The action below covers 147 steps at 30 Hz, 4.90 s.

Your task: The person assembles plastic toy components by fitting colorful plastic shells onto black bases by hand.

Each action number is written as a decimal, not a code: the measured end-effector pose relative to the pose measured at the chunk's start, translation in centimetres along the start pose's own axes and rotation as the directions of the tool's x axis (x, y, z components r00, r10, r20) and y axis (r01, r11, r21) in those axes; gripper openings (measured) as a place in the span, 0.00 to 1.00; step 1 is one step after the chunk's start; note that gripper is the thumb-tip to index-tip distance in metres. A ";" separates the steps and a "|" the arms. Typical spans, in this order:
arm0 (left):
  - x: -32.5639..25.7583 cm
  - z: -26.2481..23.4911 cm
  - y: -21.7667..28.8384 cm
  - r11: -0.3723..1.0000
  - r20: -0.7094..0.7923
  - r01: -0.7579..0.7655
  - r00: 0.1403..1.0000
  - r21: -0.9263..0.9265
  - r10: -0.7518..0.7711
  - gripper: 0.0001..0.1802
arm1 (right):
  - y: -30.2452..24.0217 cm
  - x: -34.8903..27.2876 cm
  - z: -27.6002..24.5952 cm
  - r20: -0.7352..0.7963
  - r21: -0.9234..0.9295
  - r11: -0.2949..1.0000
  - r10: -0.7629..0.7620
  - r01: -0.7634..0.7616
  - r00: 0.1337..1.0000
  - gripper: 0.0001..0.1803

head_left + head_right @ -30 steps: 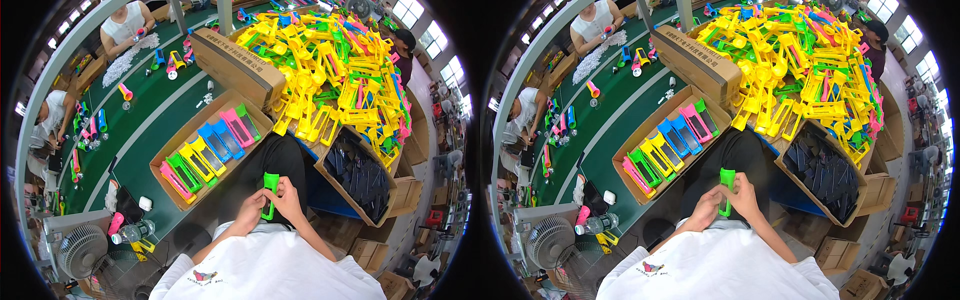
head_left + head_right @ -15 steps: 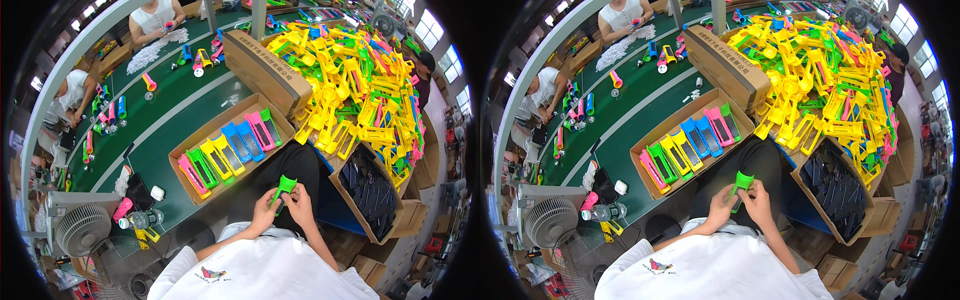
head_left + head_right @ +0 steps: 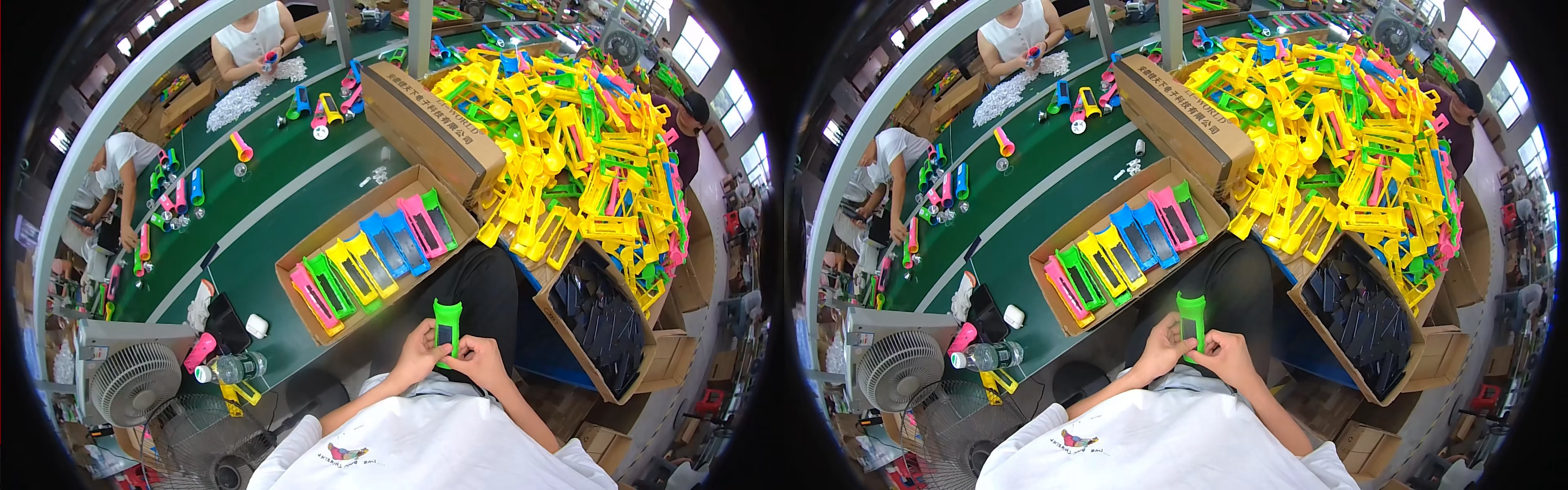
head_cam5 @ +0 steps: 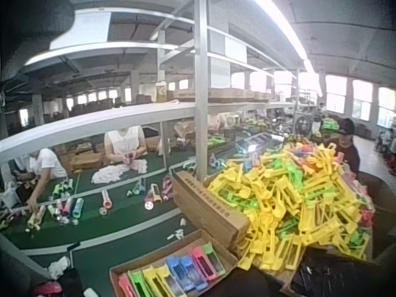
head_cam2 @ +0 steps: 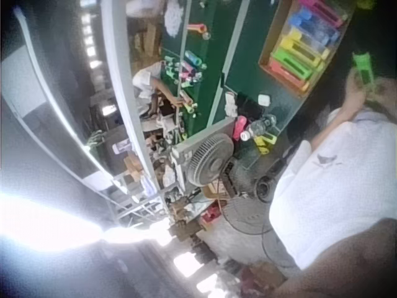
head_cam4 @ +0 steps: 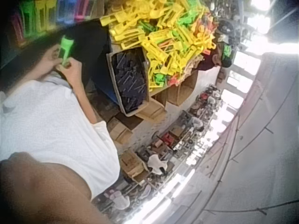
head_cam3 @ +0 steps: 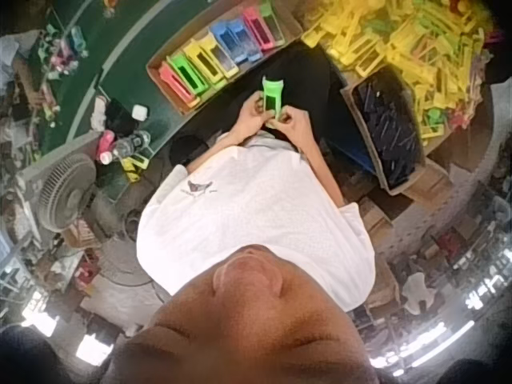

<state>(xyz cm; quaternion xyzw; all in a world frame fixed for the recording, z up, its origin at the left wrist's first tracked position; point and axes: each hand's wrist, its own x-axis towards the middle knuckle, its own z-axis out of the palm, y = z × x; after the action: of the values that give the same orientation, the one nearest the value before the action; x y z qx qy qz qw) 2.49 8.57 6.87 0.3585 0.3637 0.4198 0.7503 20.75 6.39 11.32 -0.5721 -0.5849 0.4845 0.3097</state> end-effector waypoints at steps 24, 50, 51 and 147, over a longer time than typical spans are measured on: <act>-2.4 -12.3 10.9 0.383 -0.427 0.231 0.698 0.894 0.575 0.27 | -3.5 24.1 -2.3 -0.045 -0.831 0.510 -0.461 0.223 0.886 0.16; 0.0 -15.2 11.6 -0.109 -0.330 0.403 0.853 0.909 0.406 0.44 | -3.8 -3.0 -16.3 -0.393 -0.414 0.883 -0.391 0.219 0.832 0.12; -0.3 -14.4 12.3 -0.128 -0.339 0.415 0.856 0.901 0.390 0.44 | -4.9 -4.1 -18.2 -0.421 -0.387 0.911 -0.309 0.139 0.853 0.14; -1.4 -0.5 -2.1 0.983 0.016 -0.023 1.000 -0.180 0.026 0.31 | 1.9 2.9 0.5 0.102 0.565 0.806 0.144 -0.177 0.984 0.21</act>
<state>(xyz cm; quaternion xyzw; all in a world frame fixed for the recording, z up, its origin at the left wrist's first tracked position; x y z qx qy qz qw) 2.33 6.61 5.16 0.2974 0.3127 0.4569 0.7778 20.55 8.86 8.83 -0.4868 -0.3703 0.6773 0.4089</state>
